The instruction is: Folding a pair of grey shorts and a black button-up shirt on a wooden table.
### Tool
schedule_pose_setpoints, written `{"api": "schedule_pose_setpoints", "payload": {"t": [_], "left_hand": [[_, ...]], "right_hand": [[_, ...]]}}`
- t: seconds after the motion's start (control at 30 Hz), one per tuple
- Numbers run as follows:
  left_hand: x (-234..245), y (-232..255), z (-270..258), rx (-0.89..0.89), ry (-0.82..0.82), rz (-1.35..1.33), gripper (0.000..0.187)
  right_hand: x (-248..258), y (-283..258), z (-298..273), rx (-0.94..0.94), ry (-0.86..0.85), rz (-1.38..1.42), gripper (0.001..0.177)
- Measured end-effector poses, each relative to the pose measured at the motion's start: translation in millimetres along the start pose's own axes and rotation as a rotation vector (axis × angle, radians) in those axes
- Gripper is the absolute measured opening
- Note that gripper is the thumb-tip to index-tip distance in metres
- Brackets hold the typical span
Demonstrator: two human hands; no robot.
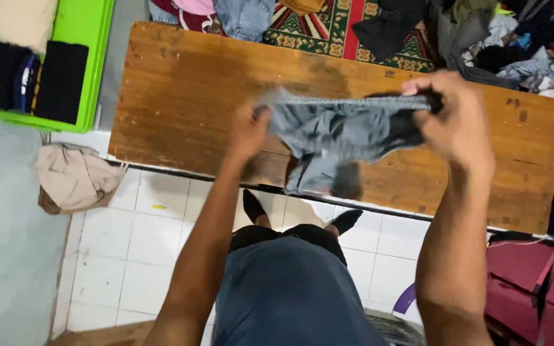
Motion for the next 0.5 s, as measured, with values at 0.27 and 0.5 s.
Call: {"api": "schedule_pose_setpoints", "payload": {"t": [0.27, 0.5], "left_hand": [[30, 179, -31, -0.513, 0.071, -0.235, 0.024], [-3, 98, -91, -0.416, 0.267, -0.054, 0.027]], "right_hand": [[49, 17, 0, 0.146, 0.481, -0.445, 0.023], [7, 90, -58, 0.119, 0.546, -0.121, 0.019]]}}
Point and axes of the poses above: each hand's wrist, its own z-axis towards the middle knuckle, its own x-axis out of the back of the hand, y = z × x, the point moved 9 cm from there along z, towards the middle knuckle, and after that the axes turned 8 degrees about -z, right-handed, at the moved point
